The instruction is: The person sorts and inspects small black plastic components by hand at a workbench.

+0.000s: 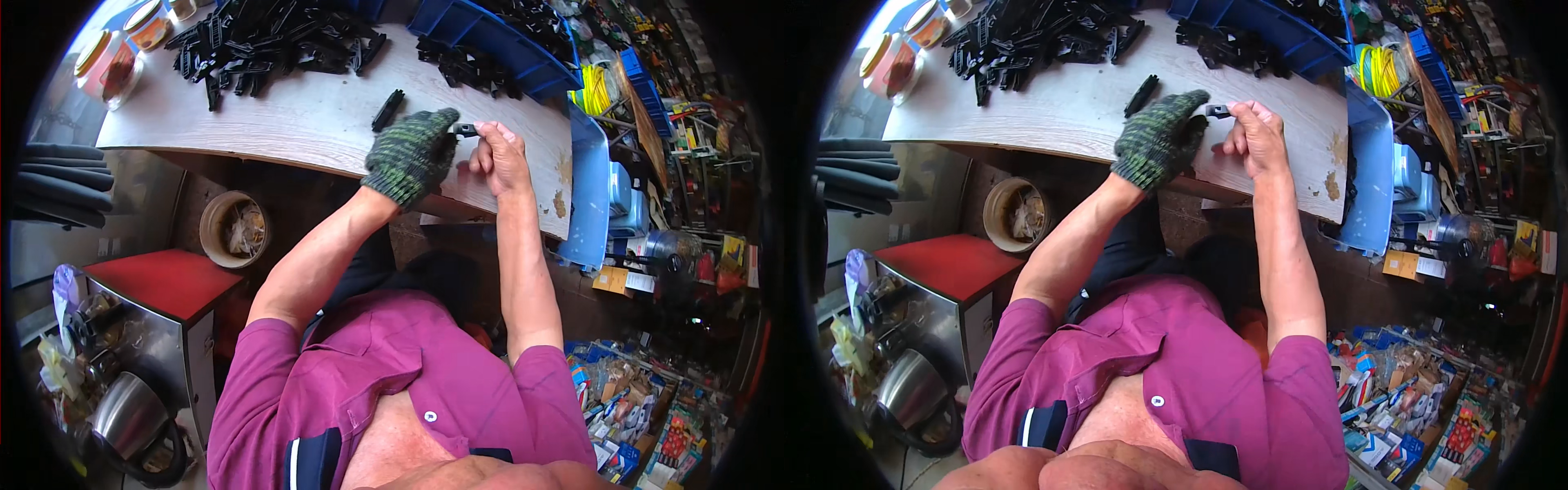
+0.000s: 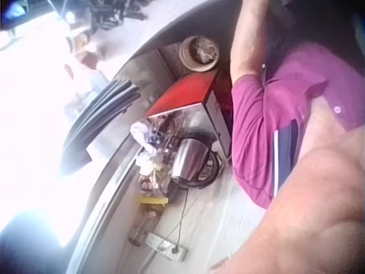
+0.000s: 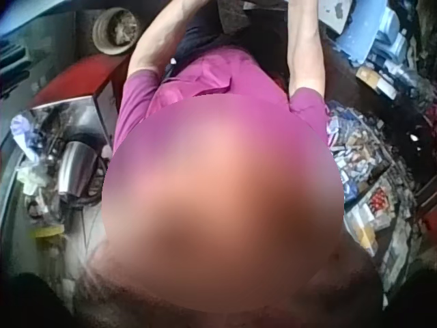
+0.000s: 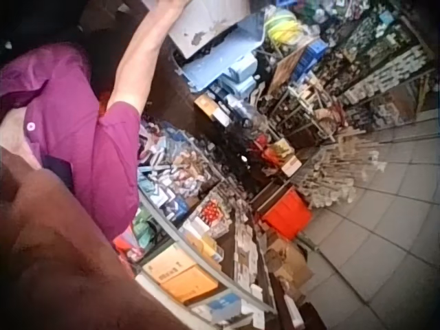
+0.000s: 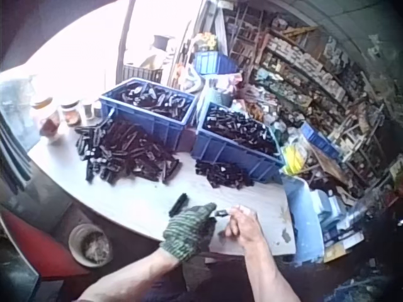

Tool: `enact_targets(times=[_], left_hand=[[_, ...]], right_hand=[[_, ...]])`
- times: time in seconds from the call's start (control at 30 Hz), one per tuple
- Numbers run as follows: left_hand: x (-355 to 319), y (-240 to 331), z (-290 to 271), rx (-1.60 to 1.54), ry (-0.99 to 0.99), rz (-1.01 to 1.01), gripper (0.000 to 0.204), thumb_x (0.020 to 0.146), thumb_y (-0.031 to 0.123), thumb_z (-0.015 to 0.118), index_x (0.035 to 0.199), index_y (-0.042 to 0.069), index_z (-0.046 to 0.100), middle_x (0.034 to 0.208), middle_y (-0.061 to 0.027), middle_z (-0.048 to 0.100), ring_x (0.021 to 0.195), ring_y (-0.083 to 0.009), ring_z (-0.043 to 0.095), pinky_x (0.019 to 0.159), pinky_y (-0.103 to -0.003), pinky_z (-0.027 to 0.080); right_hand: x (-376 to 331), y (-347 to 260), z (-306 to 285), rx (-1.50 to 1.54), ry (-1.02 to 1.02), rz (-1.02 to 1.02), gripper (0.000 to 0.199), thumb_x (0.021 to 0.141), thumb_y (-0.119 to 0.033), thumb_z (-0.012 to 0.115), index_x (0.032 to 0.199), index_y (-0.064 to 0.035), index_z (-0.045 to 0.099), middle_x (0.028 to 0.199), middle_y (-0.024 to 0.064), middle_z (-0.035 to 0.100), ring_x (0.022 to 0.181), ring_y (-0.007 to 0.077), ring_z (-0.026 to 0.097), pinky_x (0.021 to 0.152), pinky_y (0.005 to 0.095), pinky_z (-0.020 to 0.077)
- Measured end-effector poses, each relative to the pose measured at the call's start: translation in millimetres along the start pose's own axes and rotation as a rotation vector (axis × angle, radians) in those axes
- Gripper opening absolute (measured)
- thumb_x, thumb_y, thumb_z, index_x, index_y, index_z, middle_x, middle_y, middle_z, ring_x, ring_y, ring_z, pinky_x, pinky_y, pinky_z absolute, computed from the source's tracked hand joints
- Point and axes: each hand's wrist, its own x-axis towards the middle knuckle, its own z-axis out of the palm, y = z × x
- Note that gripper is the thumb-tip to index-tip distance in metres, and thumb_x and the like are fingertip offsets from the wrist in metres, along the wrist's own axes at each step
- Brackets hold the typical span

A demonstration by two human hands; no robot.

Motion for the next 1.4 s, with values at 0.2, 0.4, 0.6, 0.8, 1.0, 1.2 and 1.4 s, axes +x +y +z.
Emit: enact_targets(times=[0.2,0.4,0.6,0.8,1.0,1.2,1.4], left_hand=[[13.9,-10.0,6.4,-0.227,-0.093,-0.250,0.030,0.093,0.027,0.063,0.114,0.006,0.068,0.102,-0.0133,0.072,0.094,-0.0304,0.068,0.092,-0.038,0.049],[18.8,-17.1,3.2,-0.259,-0.055,-0.256,0.032,0.091,0.035,0.060,0.103,0.007,0.070,0.103,-0.0139,0.071,0.098,-0.0319,0.066,0.101,-0.041,0.041],[18.6,-18.4,1.6,-0.571,-0.125,-0.486,0.028,0.090,0.027,0.068,0.102,0.002,0.070,0.084,-0.0093,0.071,0.076,-0.0178,0.069,0.071,-0.030,0.054],[2.6,-12.0,-41.3,0.334,0.260,-0.057,0.032,0.088,0.030,0.068,0.109,0.007,0.066,0.102,-0.0148,0.067,0.097,-0.0346,0.062,0.082,-0.048,0.050],[9.8,-30.0,-46.1,0.600,-0.014,-0.022,0.018,0.087,0.029,0.064,0.092,0.012,0.068,0.094,-0.0107,0.065,0.093,-0.0341,0.059,0.073,-0.051,0.047],[-6.5,-8.4,-34.9,0.113,-0.146,-0.003,0.023,0.092,0.023,0.065,0.111,0.010,0.066,0.098,-0.0153,0.069,0.089,-0.0355,0.067,0.075,-0.044,0.054],[-3.8,2.2,-20.8,-0.178,-0.211,-0.102,0.023,0.095,0.020,0.062,0.113,0.006,0.066,0.100,-0.0162,0.070,0.091,-0.0346,0.069,0.076,-0.041,0.054]], right_hand=[[-10.4,9.8,23.2,0.036,0.011,-0.120,0.018,0.089,-0.020,0.070,0.086,-0.0040,0.063,0.047,-0.0008,0.046,0.037,0.0094,0.041,0.041,0.0299,0.0477],[-16.9,8.7,37.2,-0.049,0.048,-0.154,0.025,0.091,-0.026,0.071,0.093,-0.0018,0.065,0.048,-0.0025,0.045,0.037,0.0067,0.039,0.040,0.0262,0.0438],[-18.3,13.8,35.7,-0.132,0.000,-0.201,0.027,0.095,-0.030,0.067,0.099,-0.0034,0.063,0.047,-0.0031,0.043,0.038,0.0064,0.037,0.040,0.0247,0.0384],[-24.3,20.2,47.0,0.035,0.056,-0.223,0.028,0.097,-0.032,0.063,0.087,-0.0078,0.056,0.044,-0.0022,0.039,0.035,0.0078,0.036,0.040,0.0304,0.0511],[-24.5,17.9,45.5,0.098,0.119,-0.215,0.029,0.098,-0.033,0.061,0.085,-0.0101,0.049,0.044,-0.0021,0.035,0.035,0.0108,0.038,0.041,0.0401,0.0569],[-27.1,20.6,47.1,0.268,0.188,-0.294,0.033,0.100,-0.033,0.057,0.076,-0.0125,0.045,0.046,-0.0012,0.035,0.037,0.0113,0.039,0.041,0.0383,0.0562],[-30.7,20.3,47.2,0.149,0.190,-0.318,0.033,0.100,-0.031,0.055,0.077,-0.0089,0.046,0.047,0.0022,0.041,0.035,0.0119,0.040,0.043,0.0374,0.0574]])
